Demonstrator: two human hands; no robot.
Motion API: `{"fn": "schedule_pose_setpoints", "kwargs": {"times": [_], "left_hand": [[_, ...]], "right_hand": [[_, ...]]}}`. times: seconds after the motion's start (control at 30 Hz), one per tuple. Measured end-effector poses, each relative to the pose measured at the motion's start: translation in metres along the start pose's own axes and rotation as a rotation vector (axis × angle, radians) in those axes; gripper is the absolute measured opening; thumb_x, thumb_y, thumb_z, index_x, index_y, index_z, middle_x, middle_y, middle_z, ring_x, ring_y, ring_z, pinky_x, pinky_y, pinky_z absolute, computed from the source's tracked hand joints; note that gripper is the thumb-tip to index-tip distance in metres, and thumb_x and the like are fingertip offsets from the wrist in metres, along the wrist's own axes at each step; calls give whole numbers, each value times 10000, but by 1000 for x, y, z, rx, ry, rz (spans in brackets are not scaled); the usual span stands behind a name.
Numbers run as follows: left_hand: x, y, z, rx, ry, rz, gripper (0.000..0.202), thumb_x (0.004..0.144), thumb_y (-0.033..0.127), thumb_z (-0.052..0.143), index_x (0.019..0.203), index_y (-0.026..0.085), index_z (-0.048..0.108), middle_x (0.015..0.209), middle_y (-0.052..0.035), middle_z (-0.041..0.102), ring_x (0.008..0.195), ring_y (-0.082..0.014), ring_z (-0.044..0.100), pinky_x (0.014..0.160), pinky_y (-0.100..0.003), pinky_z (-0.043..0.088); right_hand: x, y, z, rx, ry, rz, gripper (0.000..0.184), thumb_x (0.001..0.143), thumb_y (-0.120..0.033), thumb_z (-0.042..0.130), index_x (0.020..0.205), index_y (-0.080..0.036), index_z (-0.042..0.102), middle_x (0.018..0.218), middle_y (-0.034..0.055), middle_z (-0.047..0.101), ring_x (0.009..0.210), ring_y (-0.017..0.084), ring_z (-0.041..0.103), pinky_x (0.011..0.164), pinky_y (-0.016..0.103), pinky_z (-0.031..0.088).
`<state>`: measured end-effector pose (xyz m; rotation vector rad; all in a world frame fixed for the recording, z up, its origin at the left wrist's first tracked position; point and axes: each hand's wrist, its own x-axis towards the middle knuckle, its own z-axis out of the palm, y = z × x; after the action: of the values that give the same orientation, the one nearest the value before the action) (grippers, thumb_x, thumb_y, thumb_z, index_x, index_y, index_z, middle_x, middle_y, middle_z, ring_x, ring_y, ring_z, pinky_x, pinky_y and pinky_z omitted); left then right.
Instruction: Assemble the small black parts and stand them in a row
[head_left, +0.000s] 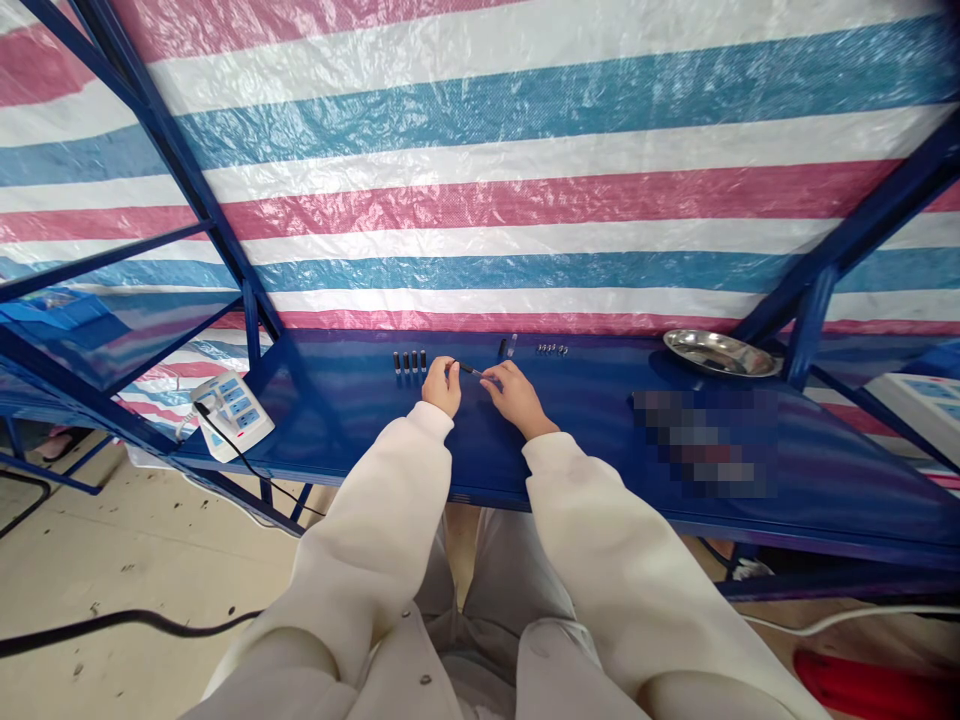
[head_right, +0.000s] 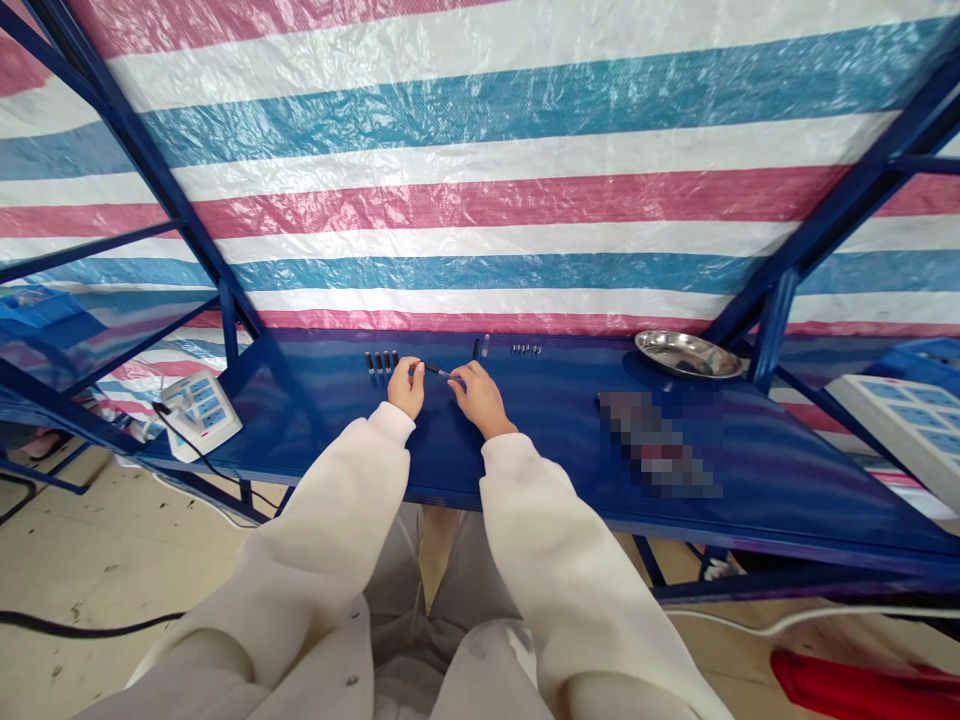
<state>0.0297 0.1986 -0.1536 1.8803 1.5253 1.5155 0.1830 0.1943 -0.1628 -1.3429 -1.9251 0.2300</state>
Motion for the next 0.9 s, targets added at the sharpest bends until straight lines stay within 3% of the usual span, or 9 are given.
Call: {"fn": "schedule_pose_setpoints", "kwargs": {"times": [0.2,0.4,0.6,0.77,0.9], "left_hand": [[0,-5,1,32,0,7,143,879,219,408,911,165,536,916,-73,601,838,-141,578,750,-253,457],[-2,-9,3,79,-209,139,131,843,192,454,900,170,570,943,-75,624,877,-162,590,794,-282,473],[-1,-9,3,76,-323,137,139,809,139,468,866,189,583,914,-55,656,859,-162,612,808,-301,487],[-2,-4,-1,88,-288,68,116,802,172,498,873,185,590,911,-55,654,838,-159,612,769,-287,487],[-3,2,-4,122,-204,-43,133,816,241,508,916,183,575,833,-39,647,716,-142,594,701,-276,473]], "right_hand": [[1,6,5,-4,25,78,145,801,-222,457,847,-179,588,767,53,539,700,173,509,668,294,413],[3,-3,5,178,41,-61,215,819,-349,447,868,-192,586,741,43,551,658,163,498,669,296,422],[2,-4,2,130,-56,-94,189,812,-337,455,830,-205,589,765,53,591,666,167,513,650,287,409],[10,-7,-2,-6,-140,-100,165,796,-302,480,686,-201,551,695,40,585,611,148,497,580,253,360],[25,4,-3,3,-121,-10,141,773,-316,522,733,-190,573,722,38,623,623,149,529,596,253,378]]}}
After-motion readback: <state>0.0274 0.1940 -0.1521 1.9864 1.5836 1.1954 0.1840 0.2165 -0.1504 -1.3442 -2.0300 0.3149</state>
